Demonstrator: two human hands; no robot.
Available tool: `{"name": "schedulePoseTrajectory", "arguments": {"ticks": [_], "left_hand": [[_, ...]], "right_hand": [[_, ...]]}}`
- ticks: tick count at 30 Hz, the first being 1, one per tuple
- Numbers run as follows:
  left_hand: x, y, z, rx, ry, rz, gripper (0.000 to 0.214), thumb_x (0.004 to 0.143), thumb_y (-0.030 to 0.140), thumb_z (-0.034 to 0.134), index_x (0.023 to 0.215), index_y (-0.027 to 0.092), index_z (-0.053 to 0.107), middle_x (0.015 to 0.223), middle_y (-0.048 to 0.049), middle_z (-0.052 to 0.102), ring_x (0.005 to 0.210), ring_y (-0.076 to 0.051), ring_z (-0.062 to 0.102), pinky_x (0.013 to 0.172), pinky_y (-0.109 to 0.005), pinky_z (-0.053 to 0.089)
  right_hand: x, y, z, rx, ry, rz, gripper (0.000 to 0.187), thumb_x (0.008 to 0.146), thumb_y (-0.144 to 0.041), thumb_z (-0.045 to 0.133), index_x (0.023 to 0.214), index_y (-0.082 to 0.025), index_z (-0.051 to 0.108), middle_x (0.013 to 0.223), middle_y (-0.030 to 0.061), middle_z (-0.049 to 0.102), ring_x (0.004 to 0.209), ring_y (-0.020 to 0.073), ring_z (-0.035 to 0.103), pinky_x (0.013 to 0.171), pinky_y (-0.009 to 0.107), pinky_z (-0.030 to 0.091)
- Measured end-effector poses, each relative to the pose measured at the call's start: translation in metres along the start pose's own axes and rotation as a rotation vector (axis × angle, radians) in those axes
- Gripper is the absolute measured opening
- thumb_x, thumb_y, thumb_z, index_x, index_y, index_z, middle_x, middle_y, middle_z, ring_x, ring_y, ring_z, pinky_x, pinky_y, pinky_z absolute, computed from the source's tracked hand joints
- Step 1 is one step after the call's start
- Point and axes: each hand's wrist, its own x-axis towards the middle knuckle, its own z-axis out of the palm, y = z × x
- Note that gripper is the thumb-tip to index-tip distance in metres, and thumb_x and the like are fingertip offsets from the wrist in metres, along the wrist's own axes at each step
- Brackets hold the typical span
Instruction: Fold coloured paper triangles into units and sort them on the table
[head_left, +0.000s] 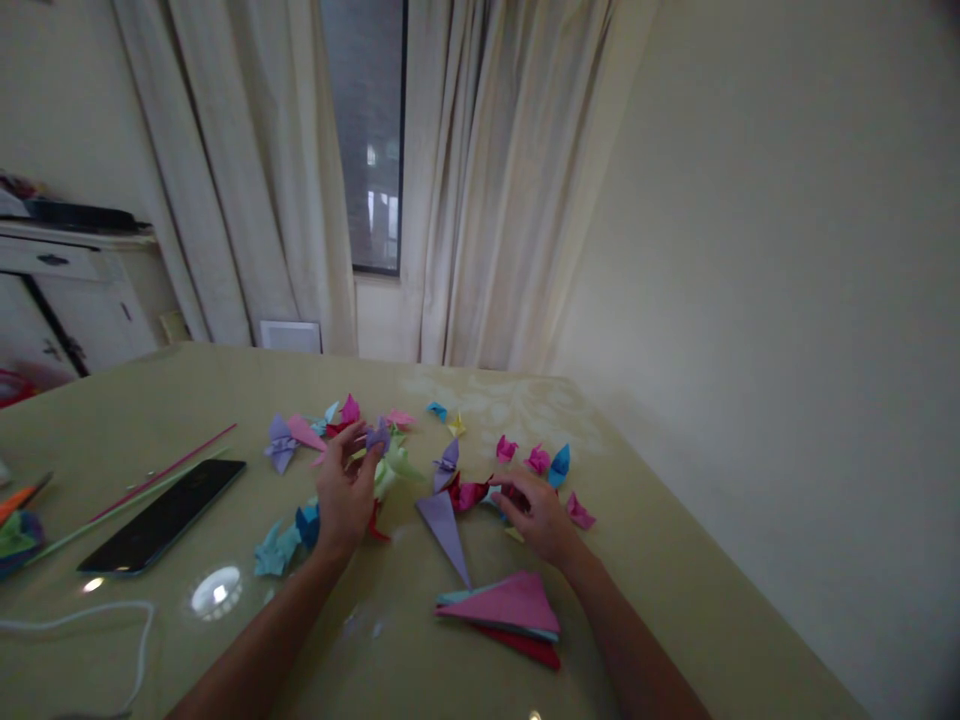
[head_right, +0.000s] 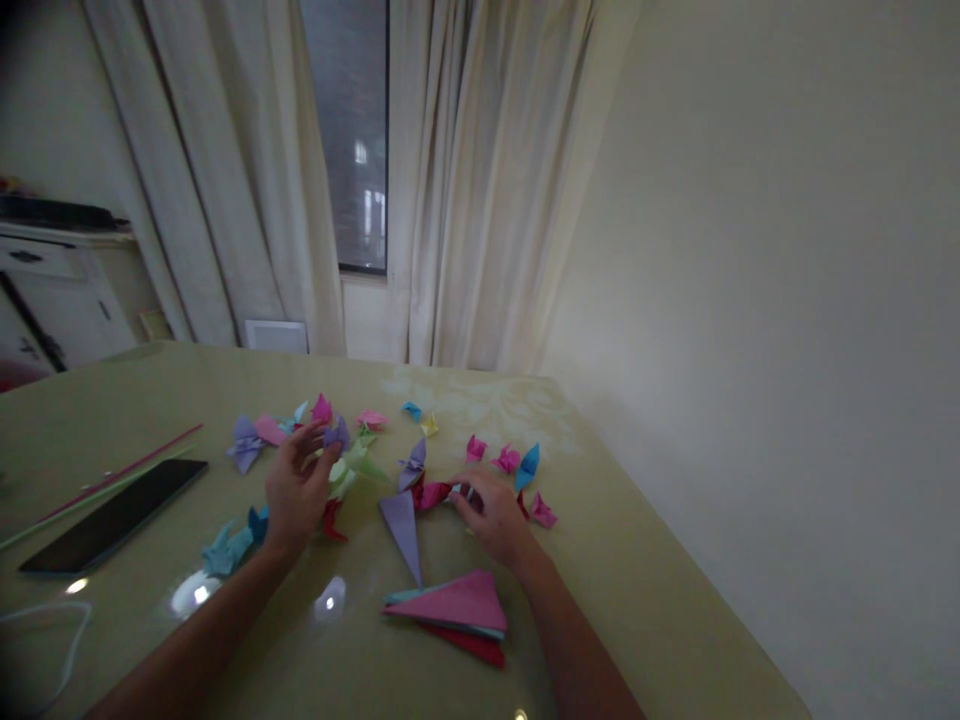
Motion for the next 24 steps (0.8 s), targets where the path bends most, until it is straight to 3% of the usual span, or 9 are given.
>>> {"name": "schedulePoseTrajectory", "arguments": {"ticks": [4, 10, 14, 19, 24], "left_hand": [[0.001, 0.000, -0.003, 0.068, -0.024, 0.010, 0.047, 0.094, 0.051, 0.065, 0.130, 0.020, 0.065, 0.120, -0.0107, 0.071, 0.107, -0.023, 0.070, 0.087, -0.037, 0.063], [0.003, 0.006, -0.007, 0.209, 0.009, 0.138, 0.030, 0.097, 0.045, 0.058, 0.103, 0.020, 0.076, 0.110, -0.0085, 0.060, 0.103, -0.023, 0.065, 0.081, -0.034, 0.064], [0.005, 0.003, -0.006, 0.201, 0.041, 0.143, 0.026, 0.095, 0.043, 0.062, 0.099, 0.020, 0.072, 0.126, -0.0121, 0.056, 0.122, -0.026, 0.061, 0.087, -0.035, 0.063], [0.007, -0.006, -0.005, 0.068, -0.009, 0.066, 0.048, 0.089, 0.042, 0.070, 0.131, 0.021, 0.059, 0.133, -0.0139, 0.062, 0.123, -0.027, 0.065, 0.094, -0.041, 0.062], [0.009, -0.008, -0.009, 0.262, -0.044, 0.136, 0.027, 0.094, 0.042, 0.061, 0.105, 0.021, 0.074, 0.134, -0.0125, 0.067, 0.130, -0.029, 0.061, 0.115, -0.051, 0.047]], "right_hand": [[0.000, 0.001, 0.000, -0.002, 0.015, -0.003, 0.025, 0.102, -0.039, 0.059, 0.111, -0.022, 0.075, 0.092, 0.0067, 0.072, 0.075, 0.0200, 0.063, 0.070, 0.031, 0.052], [-0.001, 0.001, 0.000, -0.003, 0.015, -0.015, 0.024, 0.102, -0.038, 0.060, 0.111, -0.022, 0.075, 0.091, 0.0061, 0.073, 0.072, 0.0190, 0.062, 0.071, 0.032, 0.052], [-0.001, 0.001, 0.000, 0.006, 0.010, -0.010, 0.023, 0.102, -0.037, 0.060, 0.110, -0.022, 0.075, 0.095, 0.0066, 0.074, 0.077, 0.0203, 0.065, 0.073, 0.032, 0.052], [-0.002, 0.002, 0.000, -0.005, 0.017, -0.029, 0.022, 0.102, -0.035, 0.060, 0.109, -0.021, 0.075, 0.094, 0.0067, 0.073, 0.077, 0.0206, 0.065, 0.074, 0.033, 0.051], [-0.001, -0.001, -0.001, 0.002, 0.008, -0.026, 0.022, 0.102, -0.036, 0.059, 0.107, -0.022, 0.075, 0.094, 0.0067, 0.073, 0.079, 0.0211, 0.066, 0.075, 0.033, 0.052]]}}
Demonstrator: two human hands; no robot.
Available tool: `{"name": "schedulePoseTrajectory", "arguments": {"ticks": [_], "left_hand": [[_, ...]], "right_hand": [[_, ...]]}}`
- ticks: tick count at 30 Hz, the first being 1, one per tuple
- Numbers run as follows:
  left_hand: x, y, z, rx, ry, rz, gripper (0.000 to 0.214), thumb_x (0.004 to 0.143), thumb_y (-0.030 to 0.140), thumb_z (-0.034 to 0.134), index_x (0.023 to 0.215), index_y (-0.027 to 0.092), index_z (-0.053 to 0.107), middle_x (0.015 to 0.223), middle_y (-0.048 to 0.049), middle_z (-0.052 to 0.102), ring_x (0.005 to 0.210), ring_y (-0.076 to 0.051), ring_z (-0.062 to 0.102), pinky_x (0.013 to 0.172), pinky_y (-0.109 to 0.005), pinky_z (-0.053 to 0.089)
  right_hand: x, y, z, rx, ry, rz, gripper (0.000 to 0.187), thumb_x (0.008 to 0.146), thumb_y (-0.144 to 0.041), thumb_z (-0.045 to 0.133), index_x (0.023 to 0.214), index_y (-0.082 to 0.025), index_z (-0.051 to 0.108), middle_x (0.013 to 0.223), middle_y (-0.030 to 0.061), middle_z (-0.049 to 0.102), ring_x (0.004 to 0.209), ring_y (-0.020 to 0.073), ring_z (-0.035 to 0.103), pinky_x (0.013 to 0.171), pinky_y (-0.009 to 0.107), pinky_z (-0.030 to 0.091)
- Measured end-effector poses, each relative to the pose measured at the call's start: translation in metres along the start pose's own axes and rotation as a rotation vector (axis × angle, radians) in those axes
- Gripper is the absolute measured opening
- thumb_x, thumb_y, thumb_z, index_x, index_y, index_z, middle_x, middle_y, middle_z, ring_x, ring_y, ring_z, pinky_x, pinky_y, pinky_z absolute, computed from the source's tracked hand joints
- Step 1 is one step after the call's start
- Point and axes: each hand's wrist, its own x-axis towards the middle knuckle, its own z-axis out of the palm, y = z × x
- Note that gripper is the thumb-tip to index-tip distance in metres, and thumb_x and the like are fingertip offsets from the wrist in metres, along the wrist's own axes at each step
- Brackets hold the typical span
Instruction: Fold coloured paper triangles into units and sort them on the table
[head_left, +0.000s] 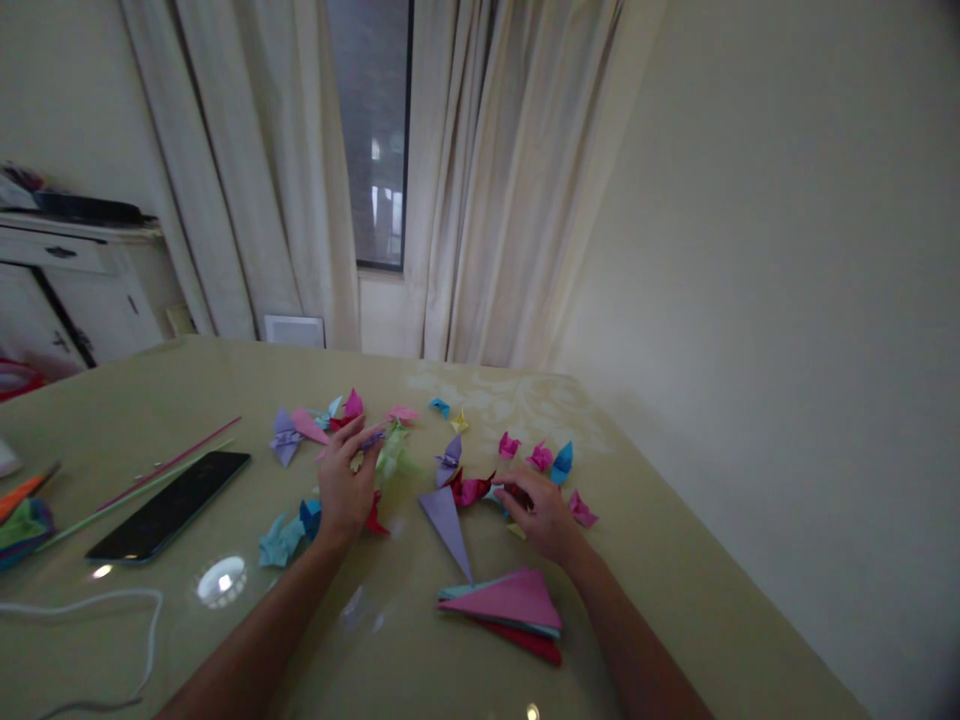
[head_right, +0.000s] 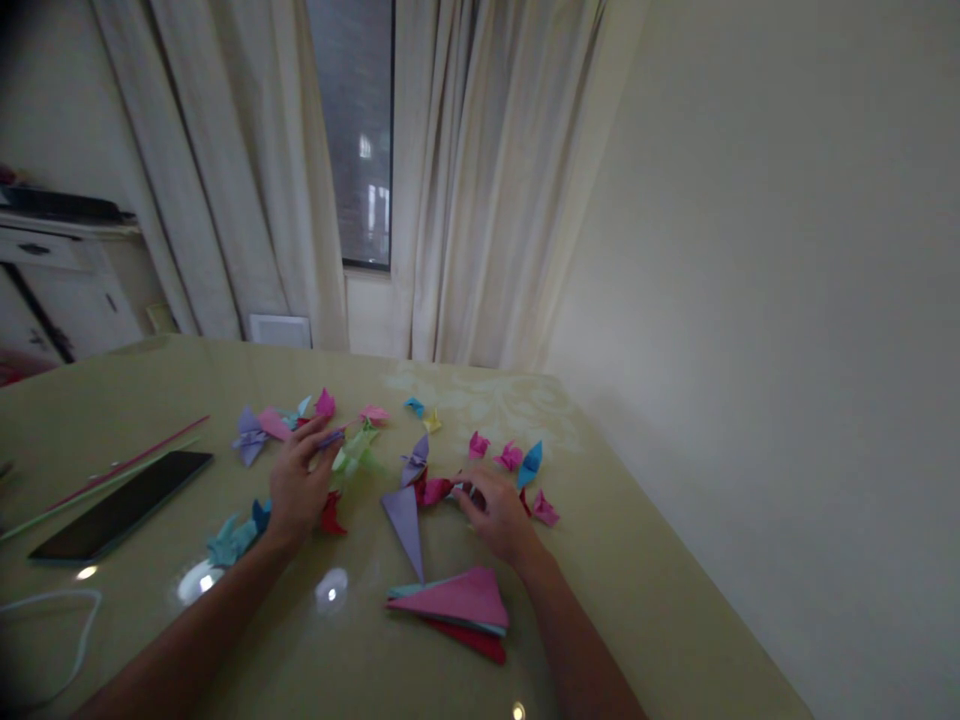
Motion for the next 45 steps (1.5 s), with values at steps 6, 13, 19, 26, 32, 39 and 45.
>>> {"name": "schedulePoseTrajectory", "arguments": {"ticks": [6, 13, 19, 26, 32, 39, 45], "left_hand": [[-0.001, -0.011, 0.001, -0.103, 0.031, -0.144, 0.027, 0.089, 0.038, 0.060, 0.109, 0.020, 0.067, 0.118, -0.0110, 0.075, 0.110, -0.025, 0.072, 0.094, -0.040, 0.060], [0.001, -0.003, -0.001, -0.148, 0.107, -0.198, 0.033, 0.081, 0.041, 0.071, 0.105, 0.020, 0.066, 0.100, -0.0068, 0.077, 0.088, -0.022, 0.075, 0.080, -0.034, 0.061], [-0.014, 0.024, 0.002, -0.179, -0.062, -0.001, 0.035, 0.086, 0.046, 0.074, 0.110, 0.020, 0.070, 0.086, -0.0024, 0.077, 0.075, -0.018, 0.073, 0.073, -0.030, 0.060], [-0.059, 0.074, 0.019, -0.200, -0.446, 0.182, 0.016, 0.093, 0.031, 0.068, 0.106, 0.022, 0.074, 0.077, 0.0004, 0.075, 0.067, -0.014, 0.070, 0.067, -0.024, 0.057], [-0.069, 0.077, 0.024, -0.221, -0.555, 0.191, 0.015, 0.096, 0.029, 0.066, 0.108, 0.023, 0.072, 0.084, 0.0000, 0.076, 0.071, -0.014, 0.070, 0.069, -0.024, 0.057], [-0.068, 0.072, 0.025, -0.217, -0.580, 0.301, 0.013, 0.098, 0.031, 0.065, 0.103, 0.023, 0.075, 0.083, -0.0013, 0.075, 0.072, -0.015, 0.069, 0.069, -0.023, 0.055], [-0.070, 0.078, 0.020, -0.280, -0.641, 0.161, 0.019, 0.101, 0.031, 0.061, 0.115, 0.023, 0.070, 0.097, -0.0035, 0.079, 0.082, -0.016, 0.074, 0.076, -0.025, 0.058]], "right_hand": [[0.000, 0.001, 0.001, 0.002, 0.015, -0.001, 0.020, 0.102, -0.034, 0.060, 0.105, -0.021, 0.075, 0.095, 0.0069, 0.074, 0.080, 0.0213, 0.066, 0.075, 0.033, 0.052], [-0.001, 0.003, 0.000, 0.001, 0.020, -0.030, 0.019, 0.103, -0.034, 0.060, 0.105, -0.023, 0.075, 0.096, 0.0070, 0.075, 0.081, 0.0214, 0.067, 0.076, 0.033, 0.052], [0.000, -0.001, 0.000, 0.071, 0.043, 0.009, 0.024, 0.103, -0.042, 0.062, 0.105, -0.022, 0.076, 0.091, 0.0057, 0.072, 0.074, 0.0194, 0.064, 0.069, 0.031, 0.050], [-0.001, -0.018, 0.007, 0.280, 0.038, -0.016, 0.040, 0.094, -0.054, 0.073, 0.122, -0.024, 0.073, 0.098, 0.0048, 0.070, 0.075, 0.0172, 0.061, 0.069, 0.029, 0.051], [-0.001, -0.020, 0.006, 0.294, 0.118, 0.033, 0.028, 0.098, -0.048, 0.069, 0.092, -0.022, 0.075, 0.082, 0.0022, 0.067, 0.072, 0.0166, 0.061, 0.068, 0.028, 0.048], [-0.002, -0.019, 0.010, 0.346, 0.043, 0.041, 0.028, 0.094, -0.050, 0.073, 0.093, -0.022, 0.073, 0.079, 0.0006, 0.065, 0.067, 0.0154, 0.057, 0.063, 0.027, 0.045], [-0.003, -0.021, 0.012, 0.303, 0.048, 0.044, 0.029, 0.095, -0.050, 0.072, 0.090, -0.021, 0.073, 0.076, 0.0007, 0.066, 0.065, 0.0152, 0.058, 0.062, 0.027, 0.046]]}}
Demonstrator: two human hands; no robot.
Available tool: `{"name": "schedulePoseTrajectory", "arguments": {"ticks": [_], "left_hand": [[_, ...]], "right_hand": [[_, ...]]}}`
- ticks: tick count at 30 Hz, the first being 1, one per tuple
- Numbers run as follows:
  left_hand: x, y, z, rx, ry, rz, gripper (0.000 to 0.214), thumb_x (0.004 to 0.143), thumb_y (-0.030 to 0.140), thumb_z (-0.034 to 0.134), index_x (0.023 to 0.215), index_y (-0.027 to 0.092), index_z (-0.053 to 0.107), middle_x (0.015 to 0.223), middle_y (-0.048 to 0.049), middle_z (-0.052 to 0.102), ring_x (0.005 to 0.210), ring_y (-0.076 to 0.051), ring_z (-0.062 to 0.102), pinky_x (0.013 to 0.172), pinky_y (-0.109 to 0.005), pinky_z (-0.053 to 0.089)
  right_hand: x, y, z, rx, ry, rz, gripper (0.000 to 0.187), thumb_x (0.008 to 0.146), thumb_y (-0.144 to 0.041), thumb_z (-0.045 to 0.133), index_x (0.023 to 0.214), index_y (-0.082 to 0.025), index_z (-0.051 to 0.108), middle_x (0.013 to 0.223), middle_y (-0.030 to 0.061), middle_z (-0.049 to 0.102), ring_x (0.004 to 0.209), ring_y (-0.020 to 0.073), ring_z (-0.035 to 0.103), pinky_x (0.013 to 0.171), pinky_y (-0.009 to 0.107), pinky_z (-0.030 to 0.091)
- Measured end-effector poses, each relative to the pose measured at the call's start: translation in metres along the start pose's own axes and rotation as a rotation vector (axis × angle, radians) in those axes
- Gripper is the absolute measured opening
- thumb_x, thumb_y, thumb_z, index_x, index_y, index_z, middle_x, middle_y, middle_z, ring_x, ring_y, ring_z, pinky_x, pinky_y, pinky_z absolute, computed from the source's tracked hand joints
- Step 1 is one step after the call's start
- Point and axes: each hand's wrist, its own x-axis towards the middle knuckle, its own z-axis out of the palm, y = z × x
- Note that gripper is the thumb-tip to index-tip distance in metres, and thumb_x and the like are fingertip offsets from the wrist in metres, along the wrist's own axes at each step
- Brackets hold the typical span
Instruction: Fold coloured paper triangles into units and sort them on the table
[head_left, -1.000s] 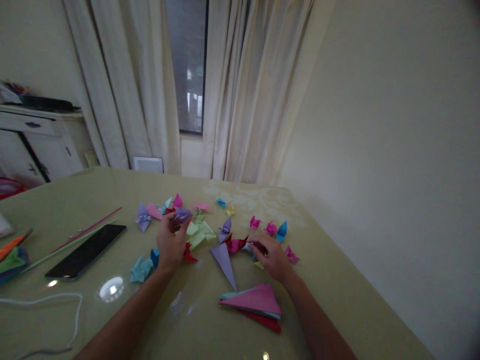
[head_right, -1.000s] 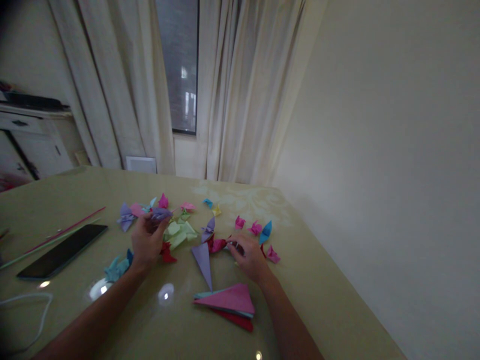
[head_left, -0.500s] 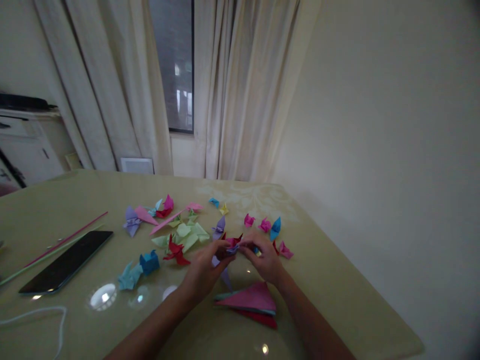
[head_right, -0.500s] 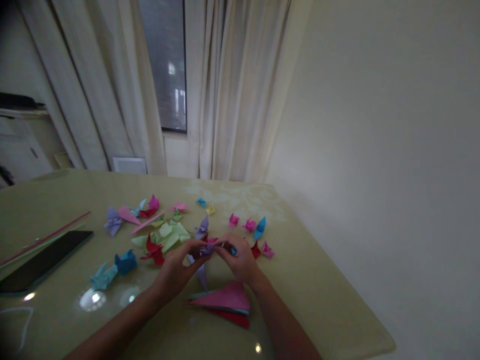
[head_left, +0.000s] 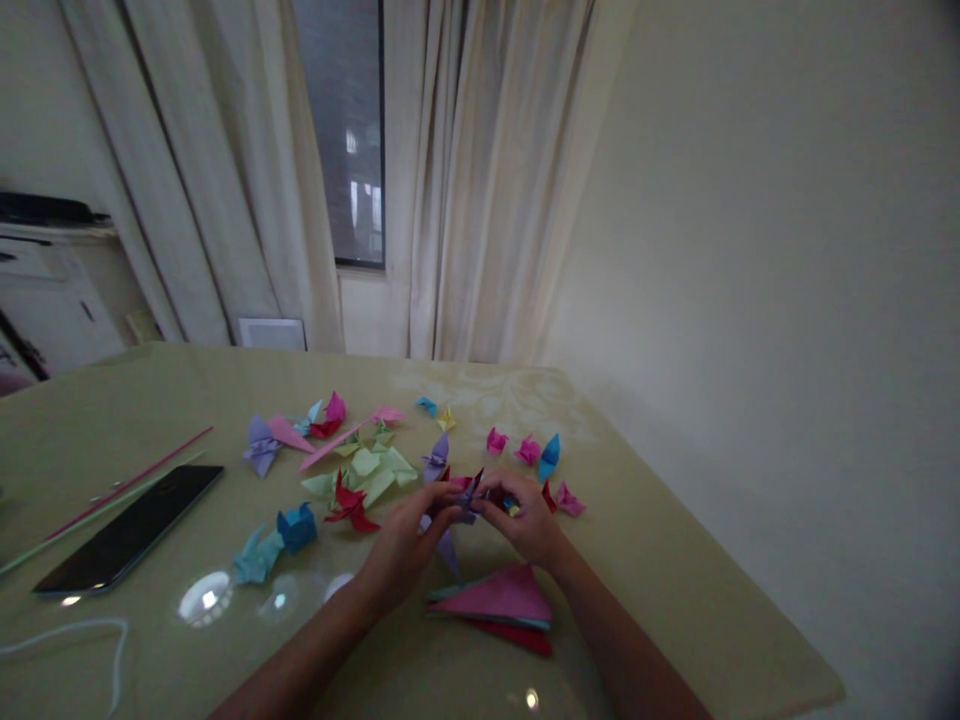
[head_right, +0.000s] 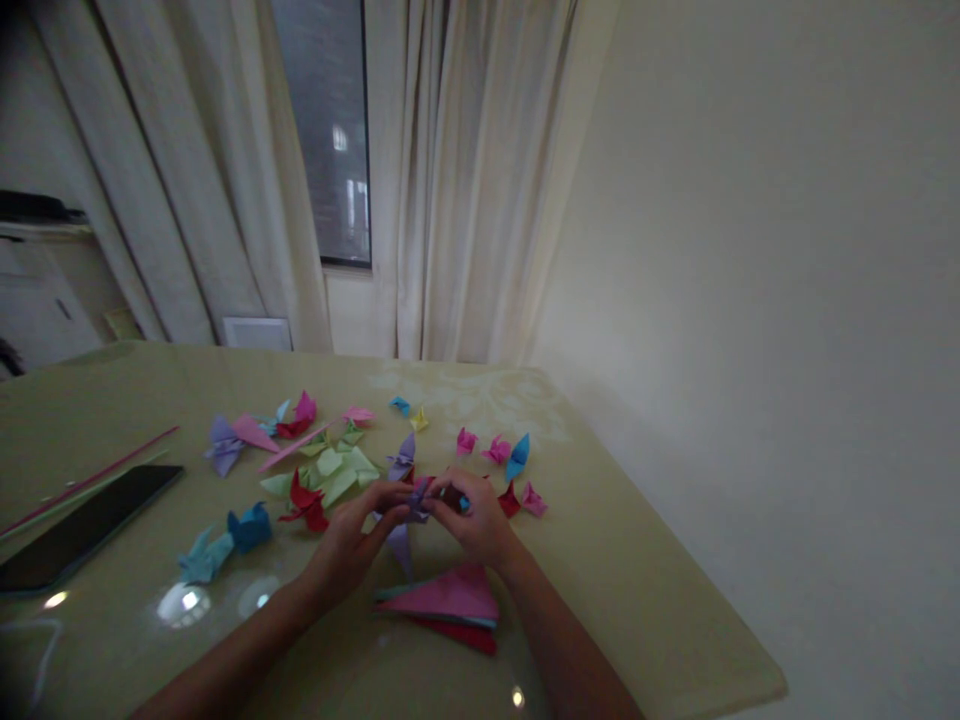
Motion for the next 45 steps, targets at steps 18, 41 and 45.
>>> {"name": "schedulePoseTrajectory", "arguments": {"ticks": [18, 41, 45], "left_hand": [[0.007, -0.071, -0.053, 0.882, -0.218, -0.175, 0.038, 0.100, 0.030, 0.053, 0.135, 0.021, 0.065, 0.130, -0.0139, 0.072, 0.123, -0.033, 0.063, 0.107, -0.049, 0.044], [0.011, -0.062, -0.042, 0.720, -0.285, -0.026, 0.030, 0.099, 0.016, 0.046, 0.119, 0.025, 0.066, 0.126, -0.0074, 0.070, 0.121, -0.026, 0.061, 0.103, -0.041, 0.041], [0.009, -0.072, -0.038, 0.759, -0.270, -0.097, 0.038, 0.096, 0.012, 0.045, 0.125, 0.024, 0.067, 0.130, -0.0097, 0.071, 0.123, -0.027, 0.061, 0.103, -0.043, 0.041]], "right_hand": [[-0.010, 0.092, -0.132, -0.389, 0.837, 0.529, 0.034, 0.078, -0.051, 0.068, 0.084, -0.018, 0.074, 0.088, 0.0142, 0.080, 0.079, 0.0286, 0.074, 0.075, 0.038, 0.055], [-0.015, 0.103, -0.131, -0.630, 0.779, 0.585, 0.033, 0.074, -0.041, 0.060, 0.096, -0.018, 0.069, 0.098, 0.0132, 0.073, 0.086, 0.0279, 0.067, 0.079, 0.037, 0.049], [-0.017, 0.107, -0.132, -0.623, 0.760, 0.598, 0.034, 0.075, -0.041, 0.060, 0.099, -0.018, 0.070, 0.099, 0.0123, 0.073, 0.089, 0.0280, 0.067, 0.079, 0.037, 0.049]]}}
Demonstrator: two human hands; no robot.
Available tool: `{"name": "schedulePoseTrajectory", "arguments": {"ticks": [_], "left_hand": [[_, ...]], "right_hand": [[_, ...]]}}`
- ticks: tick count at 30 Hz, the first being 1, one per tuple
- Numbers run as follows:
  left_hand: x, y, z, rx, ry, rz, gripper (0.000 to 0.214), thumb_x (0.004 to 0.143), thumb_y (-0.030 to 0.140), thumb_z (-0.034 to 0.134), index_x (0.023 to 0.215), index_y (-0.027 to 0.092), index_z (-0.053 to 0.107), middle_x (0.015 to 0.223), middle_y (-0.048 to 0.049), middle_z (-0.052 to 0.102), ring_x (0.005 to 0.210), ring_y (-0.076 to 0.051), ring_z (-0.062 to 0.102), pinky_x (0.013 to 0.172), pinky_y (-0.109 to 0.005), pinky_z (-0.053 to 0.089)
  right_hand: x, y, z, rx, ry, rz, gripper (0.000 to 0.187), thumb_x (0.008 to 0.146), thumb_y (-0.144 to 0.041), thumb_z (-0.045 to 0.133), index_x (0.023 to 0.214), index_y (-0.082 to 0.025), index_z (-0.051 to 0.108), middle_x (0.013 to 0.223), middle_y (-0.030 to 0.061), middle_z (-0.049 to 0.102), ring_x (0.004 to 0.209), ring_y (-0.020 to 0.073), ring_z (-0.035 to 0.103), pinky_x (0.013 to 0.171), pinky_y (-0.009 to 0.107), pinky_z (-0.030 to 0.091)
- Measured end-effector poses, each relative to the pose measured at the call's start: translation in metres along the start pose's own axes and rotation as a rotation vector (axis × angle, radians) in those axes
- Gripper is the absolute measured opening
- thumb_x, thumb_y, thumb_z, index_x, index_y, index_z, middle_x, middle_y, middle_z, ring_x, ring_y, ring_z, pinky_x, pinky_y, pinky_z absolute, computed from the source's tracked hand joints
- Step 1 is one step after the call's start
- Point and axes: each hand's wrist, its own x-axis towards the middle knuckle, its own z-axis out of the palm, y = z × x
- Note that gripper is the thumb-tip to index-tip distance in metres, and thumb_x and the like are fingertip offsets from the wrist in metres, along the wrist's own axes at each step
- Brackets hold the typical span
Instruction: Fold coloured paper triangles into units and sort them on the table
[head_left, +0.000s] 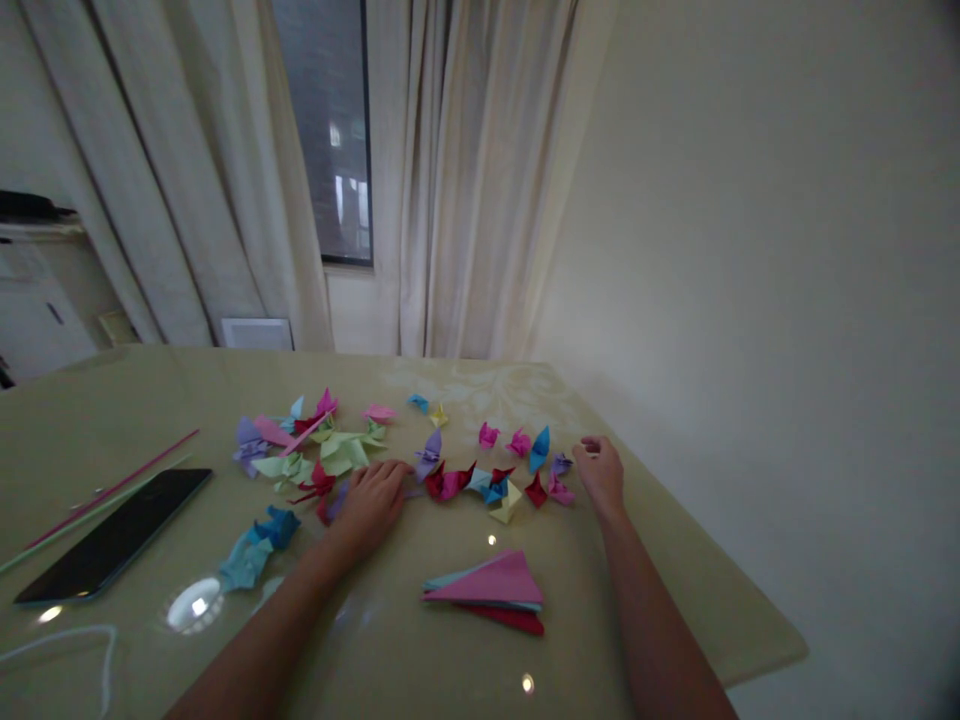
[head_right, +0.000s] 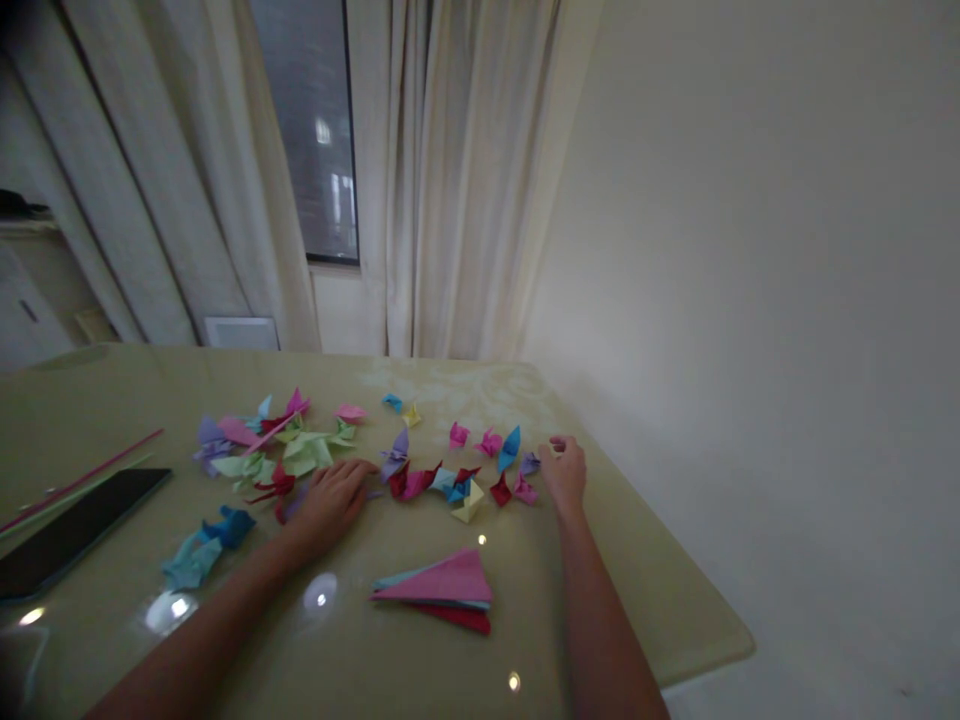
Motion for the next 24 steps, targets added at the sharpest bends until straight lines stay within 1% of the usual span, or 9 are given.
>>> {"name": "schedulePoseTrajectory", "arguments": {"ticks": [4, 9, 13, 16, 18, 20, 21, 23, 24], "left_hand": [[0.000, -0.012, 0.005, 0.058, -0.018, -0.095, 0.054, 0.088, 0.002, 0.043, 0.132, 0.023, 0.066, 0.138, -0.0117, 0.069, 0.128, -0.029, 0.060, 0.106, -0.047, 0.040], [0.013, -0.008, 0.007, 0.048, -0.063, -0.064, 0.068, 0.084, -0.002, 0.041, 0.142, 0.027, 0.061, 0.145, -0.0108, 0.066, 0.134, -0.029, 0.059, 0.108, -0.050, 0.041], [0.044, 0.007, 0.009, 0.008, -0.117, 0.002, 0.070, 0.084, 0.001, 0.044, 0.145, 0.031, 0.059, 0.148, -0.0093, 0.064, 0.136, -0.031, 0.058, 0.109, -0.054, 0.041], [0.075, 0.019, 0.008, -0.034, -0.161, 0.018, 0.074, 0.080, -0.001, 0.047, 0.145, 0.032, 0.059, 0.145, -0.0067, 0.067, 0.135, -0.029, 0.061, 0.106, -0.049, 0.047], [0.086, 0.027, 0.002, -0.044, -0.156, 0.025, 0.072, 0.080, -0.001, 0.048, 0.146, 0.028, 0.059, 0.145, -0.0089, 0.067, 0.135, -0.028, 0.061, 0.107, -0.045, 0.048], [0.076, 0.034, -0.009, -0.074, -0.087, 0.040, 0.069, 0.082, 0.000, 0.046, 0.148, 0.021, 0.057, 0.148, -0.0123, 0.063, 0.137, -0.028, 0.059, 0.112, -0.046, 0.046], [0.061, 0.037, -0.016, -0.115, -0.011, 0.062, 0.068, 0.084, 0.000, 0.043, 0.147, 0.020, 0.058, 0.147, -0.0125, 0.064, 0.135, -0.027, 0.060, 0.113, -0.045, 0.046], [0.011, 0.043, -0.031, -0.221, 0.140, 0.162, 0.057, 0.093, 0.008, 0.042, 0.143, 0.028, 0.060, 0.139, -0.0066, 0.069, 0.128, -0.025, 0.064, 0.109, -0.041, 0.051], [-0.022, 0.046, -0.038, -0.254, 0.218, 0.205, 0.047, 0.098, 0.015, 0.044, 0.137, 0.034, 0.064, 0.131, -0.0034, 0.072, 0.120, -0.023, 0.068, 0.101, -0.037, 0.057]], "right_hand": [[0.000, 0.003, 0.004, 0.000, -0.062, 0.048, 0.033, 0.072, -0.039, 0.066, 0.099, -0.020, 0.070, 0.091, 0.0089, 0.073, 0.086, 0.0269, 0.068, 0.074, 0.034, 0.047], [-0.003, 0.004, 0.011, 0.057, -0.140, 0.079, 0.033, 0.071, -0.037, 0.072, 0.099, -0.021, 0.069, 0.078, 0.0033, 0.073, 0.072, 0.0233, 0.068, 0.067, 0.032, 0.046], [-0.008, 0.001, 0.015, 0.126, -0.127, 0.061, 0.030, 0.071, -0.035, 0.072, 0.098, -0.021, 0.069, 0.084, 0.0058, 0.075, 0.074, 0.0239, 0.070, 0.067, 0.032, 0.049], [-0.010, -0.002, 0.017, 0.195, -0.117, 0.025, 0.027, 0.074, -0.038, 0.070, 0.095, -0.022, 0.069, 0.086, 0.0064, 0.076, 0.075, 0.0241, 0.073, 0.068, 0.033, 0.053], [-0.011, -0.002, 0.016, 0.231, -0.106, 0.006, 0.026, 0.076, -0.041, 0.068, 0.095, -0.022, 0.069, 0.085, 0.0059, 0.077, 0.073, 0.0237, 0.073, 0.068, 0.034, 0.055], [-0.010, -0.002, 0.016, 0.252, -0.081, -0.006, 0.028, 0.077, -0.044, 0.065, 0.095, -0.022, 0.070, 0.086, 0.0064, 0.077, 0.071, 0.0234, 0.073, 0.067, 0.034, 0.055], [-0.010, -0.003, 0.015, 0.258, -0.066, -0.009, 0.029, 0.077, -0.045, 0.065, 0.095, -0.022, 0.070, 0.086, 0.0069, 0.078, 0.071, 0.0233, 0.073, 0.067, 0.034, 0.055], [-0.009, -0.004, 0.014, 0.266, -0.037, -0.013, 0.030, 0.077, -0.046, 0.064, 0.093, -0.021, 0.071, 0.087, 0.0080, 0.078, 0.072, 0.0235, 0.072, 0.068, 0.035, 0.055], [-0.009, -0.004, 0.013, 0.271, -0.028, -0.016, 0.030, 0.078, -0.046, 0.064, 0.093, -0.021, 0.071, 0.088, 0.0085, 0.078, 0.073, 0.0238, 0.072, 0.069, 0.035, 0.055]]}}
